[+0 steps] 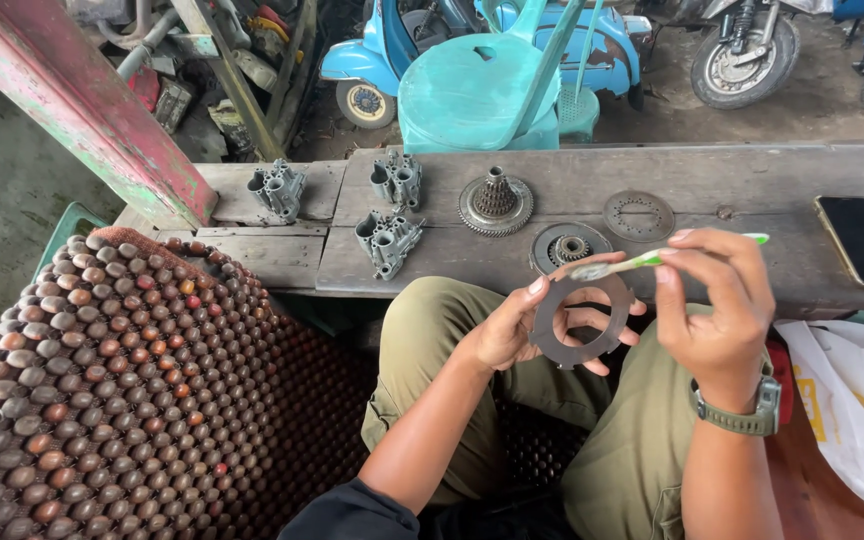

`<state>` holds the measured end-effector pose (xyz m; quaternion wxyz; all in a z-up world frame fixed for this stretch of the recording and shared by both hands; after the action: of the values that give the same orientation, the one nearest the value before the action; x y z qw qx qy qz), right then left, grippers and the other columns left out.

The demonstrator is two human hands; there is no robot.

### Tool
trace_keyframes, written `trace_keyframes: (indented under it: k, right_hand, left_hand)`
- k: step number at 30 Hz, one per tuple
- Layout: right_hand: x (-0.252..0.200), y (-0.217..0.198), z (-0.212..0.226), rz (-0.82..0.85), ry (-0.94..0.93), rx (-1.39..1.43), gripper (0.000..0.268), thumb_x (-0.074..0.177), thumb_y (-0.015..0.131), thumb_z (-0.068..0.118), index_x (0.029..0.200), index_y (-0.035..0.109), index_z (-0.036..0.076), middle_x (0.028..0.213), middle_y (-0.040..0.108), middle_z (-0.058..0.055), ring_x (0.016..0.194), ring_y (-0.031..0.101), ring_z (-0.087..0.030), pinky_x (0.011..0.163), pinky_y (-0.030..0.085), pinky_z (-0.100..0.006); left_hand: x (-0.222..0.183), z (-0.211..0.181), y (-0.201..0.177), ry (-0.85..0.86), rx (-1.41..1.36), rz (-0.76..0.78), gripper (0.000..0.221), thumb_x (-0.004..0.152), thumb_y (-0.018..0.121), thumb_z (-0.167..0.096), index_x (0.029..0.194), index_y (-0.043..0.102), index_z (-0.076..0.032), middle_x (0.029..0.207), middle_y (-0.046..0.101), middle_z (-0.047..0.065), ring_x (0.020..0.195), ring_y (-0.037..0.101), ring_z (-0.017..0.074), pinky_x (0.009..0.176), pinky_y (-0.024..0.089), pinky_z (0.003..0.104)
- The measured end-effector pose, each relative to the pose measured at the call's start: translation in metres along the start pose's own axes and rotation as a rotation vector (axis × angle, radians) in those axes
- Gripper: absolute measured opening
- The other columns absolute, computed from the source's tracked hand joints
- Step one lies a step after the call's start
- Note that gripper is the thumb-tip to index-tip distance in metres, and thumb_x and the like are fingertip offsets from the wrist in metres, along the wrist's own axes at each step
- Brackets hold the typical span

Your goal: Cleaning motorcycle clutch plates and components using a small brush to remove dirt and residue.

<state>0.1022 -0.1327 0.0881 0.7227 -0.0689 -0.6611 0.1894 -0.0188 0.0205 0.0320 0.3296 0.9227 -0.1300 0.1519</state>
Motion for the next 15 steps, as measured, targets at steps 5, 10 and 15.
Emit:
trace_keyframes:
  k: [5,10,15]
  right_hand:
    - [-0.0054,0.0042,-0.0037,0.008,-0.009,0.040,0.006,0.102,0.063,-0.010,0.108,0.064,-0.011,0.115,0.060,-0.028,0.108,0.065,-0.042,0.096,0.059,-0.050]
    - [-0.0043,0.0028,-0.0033,-0.013,0.029,0.016,0.004,0.105,0.062,-0.009,0.107,0.064,-0.012,0.115,0.060,-0.029,0.107,0.063,-0.040,0.097,0.058,-0.051]
    - [-0.0034,0.0044,0.0023,-0.008,0.011,0.051,0.007,0.104,0.059,-0.008,0.107,0.065,-0.011,0.114,0.061,-0.028,0.108,0.064,-0.042,0.096,0.057,-0.050]
  left_hand:
    - [-0.0005,-0.0010,-0.0017,-0.001,0.042,0.002,0.095,0.100,0.051,-0.061,0.171,0.016,-0.009,0.154,0.043,0.030,0.135,0.055,0.0458,0.089,0.061,0.059]
    - [0.0008,0.0007,-0.0041,0.010,0.048,0.008,0.097,0.099,0.050,-0.063,0.170,0.015,-0.007,0.151,0.047,0.031,0.133,0.058,0.0401,0.084,0.064,0.053]
    - [-0.0009,0.0044,-0.0069,0.035,0.050,0.011,0.099,0.099,0.045,-0.067,0.171,0.013,-0.005,0.147,0.049,0.036,0.122,0.063,0.0443,0.082,0.064,0.048]
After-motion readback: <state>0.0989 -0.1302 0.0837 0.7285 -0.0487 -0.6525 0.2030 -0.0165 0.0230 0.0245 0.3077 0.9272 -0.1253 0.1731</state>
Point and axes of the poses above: each hand's wrist, its own x-axis towards the middle knuckle, its own y-axis out of the palm, z = x × y, the point moved 2 cm from there along x, towards the middle knuckle
